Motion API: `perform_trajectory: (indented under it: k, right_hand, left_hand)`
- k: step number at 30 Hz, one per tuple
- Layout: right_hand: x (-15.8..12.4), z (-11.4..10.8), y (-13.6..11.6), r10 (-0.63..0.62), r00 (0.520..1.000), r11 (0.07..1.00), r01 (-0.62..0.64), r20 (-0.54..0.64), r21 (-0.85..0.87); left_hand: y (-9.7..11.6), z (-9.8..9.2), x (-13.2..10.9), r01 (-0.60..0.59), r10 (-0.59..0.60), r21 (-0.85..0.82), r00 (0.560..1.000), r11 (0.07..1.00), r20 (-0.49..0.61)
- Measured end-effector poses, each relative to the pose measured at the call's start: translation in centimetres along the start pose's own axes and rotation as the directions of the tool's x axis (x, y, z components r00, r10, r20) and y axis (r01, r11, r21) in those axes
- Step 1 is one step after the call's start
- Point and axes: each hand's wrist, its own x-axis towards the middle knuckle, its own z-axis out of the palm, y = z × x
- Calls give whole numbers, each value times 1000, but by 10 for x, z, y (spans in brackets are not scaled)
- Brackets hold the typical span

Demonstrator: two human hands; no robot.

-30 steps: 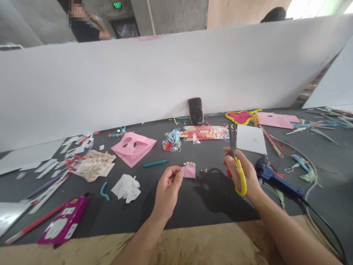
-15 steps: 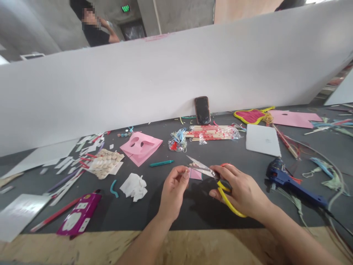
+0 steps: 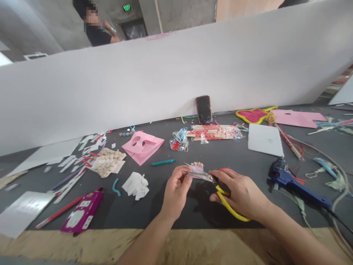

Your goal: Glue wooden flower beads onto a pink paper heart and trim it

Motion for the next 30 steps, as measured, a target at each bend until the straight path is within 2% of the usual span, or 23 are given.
perform_trajectory:
  k: [3, 14, 30]
  right_hand:
    - [0, 1, 0, -17, 1000, 1000, 17, 0, -8]
    - [-2, 3, -1, -56, 998, 995, 52, -36, -84]
    - [-5, 4, -21, -33, 999, 983, 29, -18, -179]
  left_hand:
    - [-1, -1, -1, -10, 10, -12, 998, 1000, 63]
    - [-1, 1, -2, -15, 18, -22, 992, 1000, 123]
    - [2, 0, -4, -44, 40, 53, 996, 998, 80]
